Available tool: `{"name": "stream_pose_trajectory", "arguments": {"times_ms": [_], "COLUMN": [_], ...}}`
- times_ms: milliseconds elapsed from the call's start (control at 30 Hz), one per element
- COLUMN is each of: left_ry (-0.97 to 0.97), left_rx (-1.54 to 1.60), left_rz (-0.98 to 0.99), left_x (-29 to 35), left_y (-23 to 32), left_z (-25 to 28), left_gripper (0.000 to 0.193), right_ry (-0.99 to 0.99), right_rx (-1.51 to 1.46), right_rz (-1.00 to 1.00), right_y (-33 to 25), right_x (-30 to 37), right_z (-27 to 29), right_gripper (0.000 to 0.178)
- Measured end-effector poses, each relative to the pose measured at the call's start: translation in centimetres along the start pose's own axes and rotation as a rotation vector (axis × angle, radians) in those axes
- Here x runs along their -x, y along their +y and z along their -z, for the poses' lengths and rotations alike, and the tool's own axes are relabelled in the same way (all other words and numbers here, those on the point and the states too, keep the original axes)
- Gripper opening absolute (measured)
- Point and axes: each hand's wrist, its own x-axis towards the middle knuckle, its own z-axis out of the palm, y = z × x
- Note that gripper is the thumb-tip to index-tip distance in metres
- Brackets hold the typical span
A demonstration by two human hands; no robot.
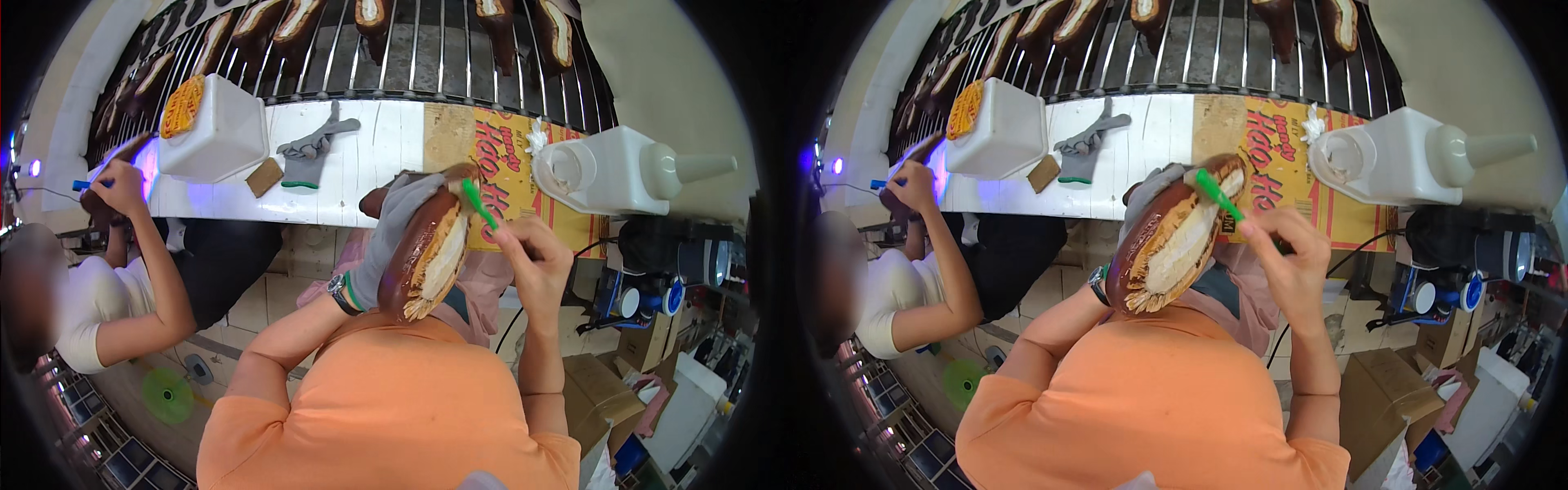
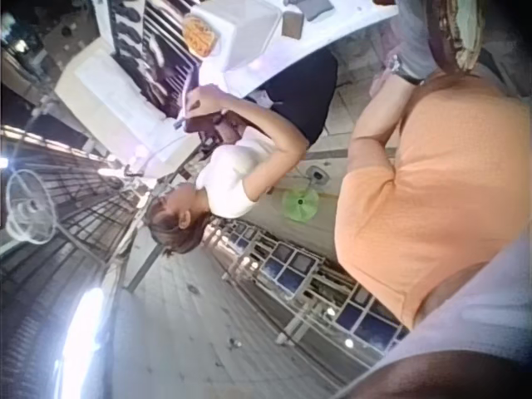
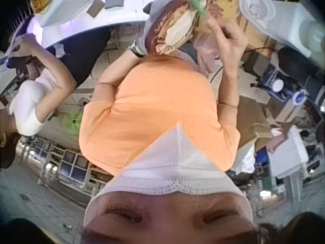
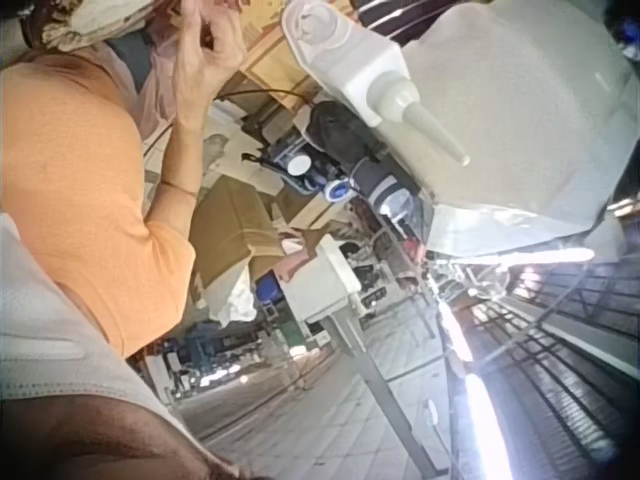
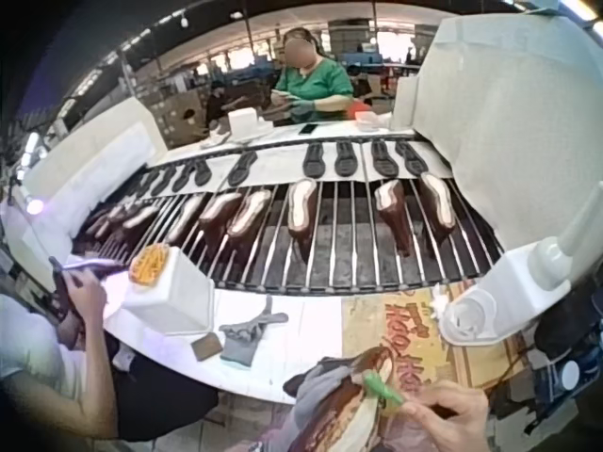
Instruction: Applying adhesive to the bottom edges of shoe uppers using a brush.
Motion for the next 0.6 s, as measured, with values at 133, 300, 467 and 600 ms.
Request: {"name": "stream_pose_trajectory", "arguments": {"times_ms": [133, 300, 467, 600], "left_ry": [-0.099, -0.318, -0.512, -0.607], "left_rx": [0.066, -0.602, -0.165, -0.074], "left_rz": [0.089, -0.252, -0.013, -0.114], "left_x": [-0.5, -2.8, -4.9, -7.6], "left_y": [3.1, 4.8, 5.8, 6.2], "left_z": [0.6, 2.2, 3.6, 5.0], "left_gripper": [0.069, 0.075, 0.085, 0.09], "right_ry": [-0.067, -0.121, -0.11, -0.071], "right_rx": [-0.019, -0.001, 0.08, 0.102], "right_rz": [0.152, 0.289, 0.416, 0.438], "right_y": [-2.4, -4.3, -5.0, -5.3], "right_x": [1.4, 1.5, 0.7, -0.9], "right_z": [0.5, 0.8, 0.7, 0.6], "right_gripper": [0.008, 0.014, 0.019, 0.02]}}
